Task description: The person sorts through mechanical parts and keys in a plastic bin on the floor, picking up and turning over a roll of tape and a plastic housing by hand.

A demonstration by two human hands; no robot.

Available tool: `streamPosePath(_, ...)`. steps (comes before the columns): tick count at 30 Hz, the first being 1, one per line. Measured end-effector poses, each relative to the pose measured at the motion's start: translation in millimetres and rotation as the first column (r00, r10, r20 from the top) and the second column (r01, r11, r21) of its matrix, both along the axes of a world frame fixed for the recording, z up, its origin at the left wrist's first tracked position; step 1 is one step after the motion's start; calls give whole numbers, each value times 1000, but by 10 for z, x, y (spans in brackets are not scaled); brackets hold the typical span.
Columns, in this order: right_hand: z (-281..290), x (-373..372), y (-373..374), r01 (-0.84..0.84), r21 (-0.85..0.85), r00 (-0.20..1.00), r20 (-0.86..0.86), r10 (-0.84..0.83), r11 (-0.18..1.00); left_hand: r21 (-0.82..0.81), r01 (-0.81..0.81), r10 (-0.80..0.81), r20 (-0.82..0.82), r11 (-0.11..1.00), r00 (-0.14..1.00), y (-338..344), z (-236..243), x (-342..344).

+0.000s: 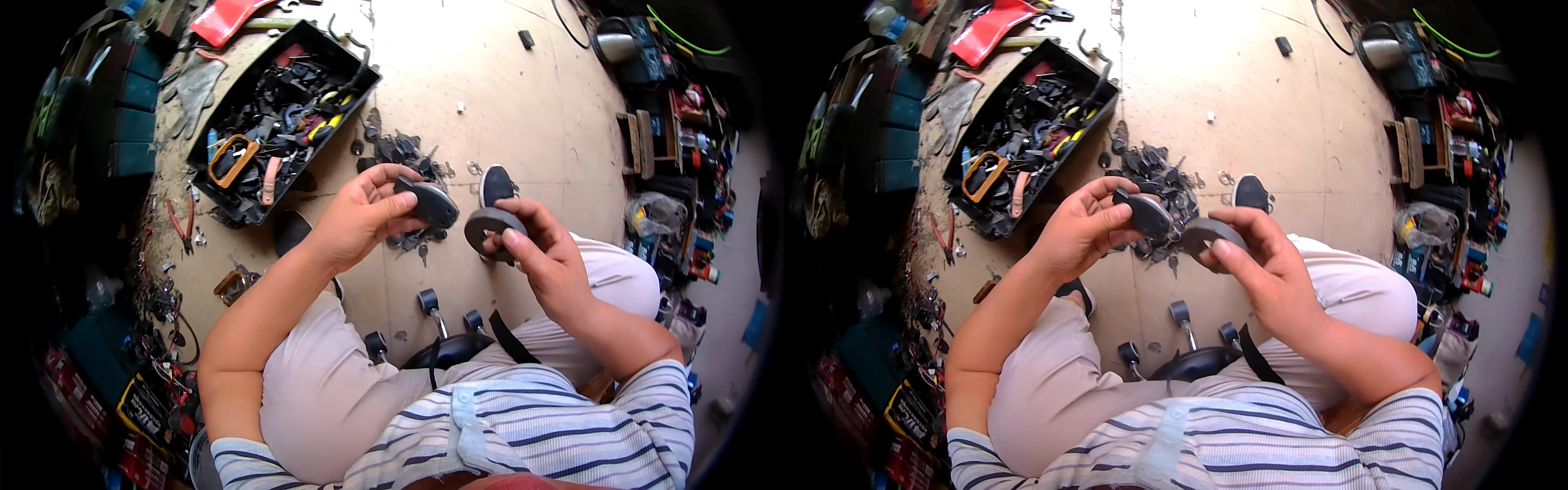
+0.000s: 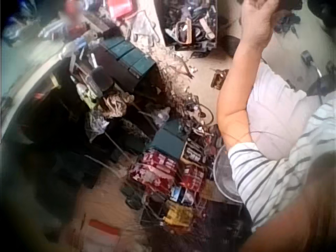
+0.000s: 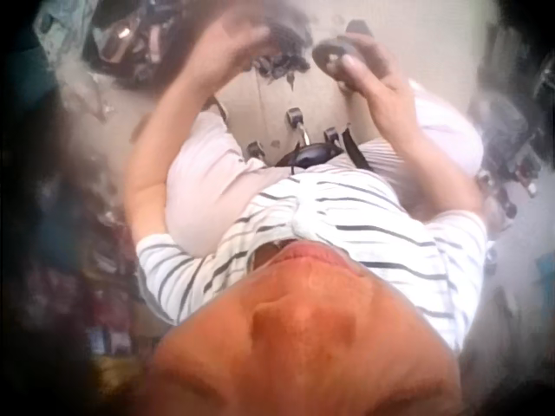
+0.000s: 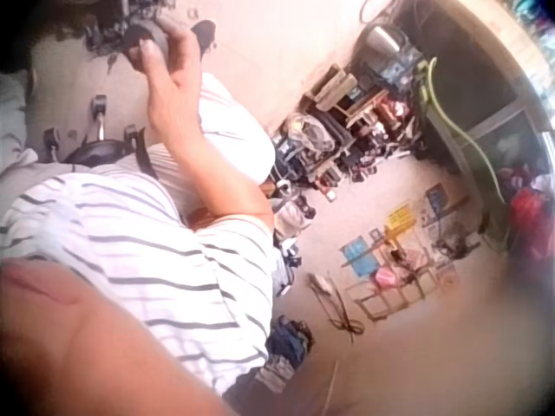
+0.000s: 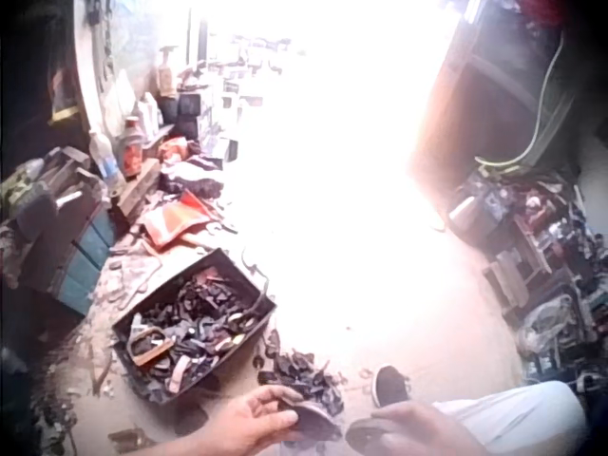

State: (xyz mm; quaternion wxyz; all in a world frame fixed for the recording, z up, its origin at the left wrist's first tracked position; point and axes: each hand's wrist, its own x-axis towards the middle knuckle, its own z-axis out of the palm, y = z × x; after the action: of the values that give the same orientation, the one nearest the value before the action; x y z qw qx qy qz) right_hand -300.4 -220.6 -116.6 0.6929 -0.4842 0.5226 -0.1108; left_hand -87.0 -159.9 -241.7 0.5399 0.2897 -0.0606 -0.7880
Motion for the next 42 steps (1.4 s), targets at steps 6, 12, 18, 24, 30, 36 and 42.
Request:
streamPosePath(6, -13, -71, -21, 57, 1, 998, -8, -57, 998, -141, 61, -36, 171, 988, 985, 19, 43, -121)
streamPosePath(12, -11, -82, -78, 66, -177, 998, 29, -62, 982, -203, 100, -14, 387, 974, 922, 36, 0, -165)
streamPosePath(18, 6, -102, -15, -48, -10, 999, -13, 47, 999, -179, 205, -111, 430, 962, 896, -1, 7, -202)
streamPosePath(24, 10, -121, -40, -76, -6, 993, -93, 75, 997, 174, 189, -256, 611, 966, 749, 295, -962, -238)
streamPosePath(30, -1, -161, 6, -72, 30, 990, -116, 75, 997, -20, 167, -27, 961, 986, 276, 285, -1052, -165)
streamPosePath(36, 0, -187, 6, -77, 35, 992, -101, 80, 996, -295, -100, 285, 953, 950, -100, 4, -1046, 388)
streamPosePath(42, 24, -167, 15, -56, 14, 992, -113, 57, 998, -226, -99, 231, 972, 969, 48, -183, -972, 597)
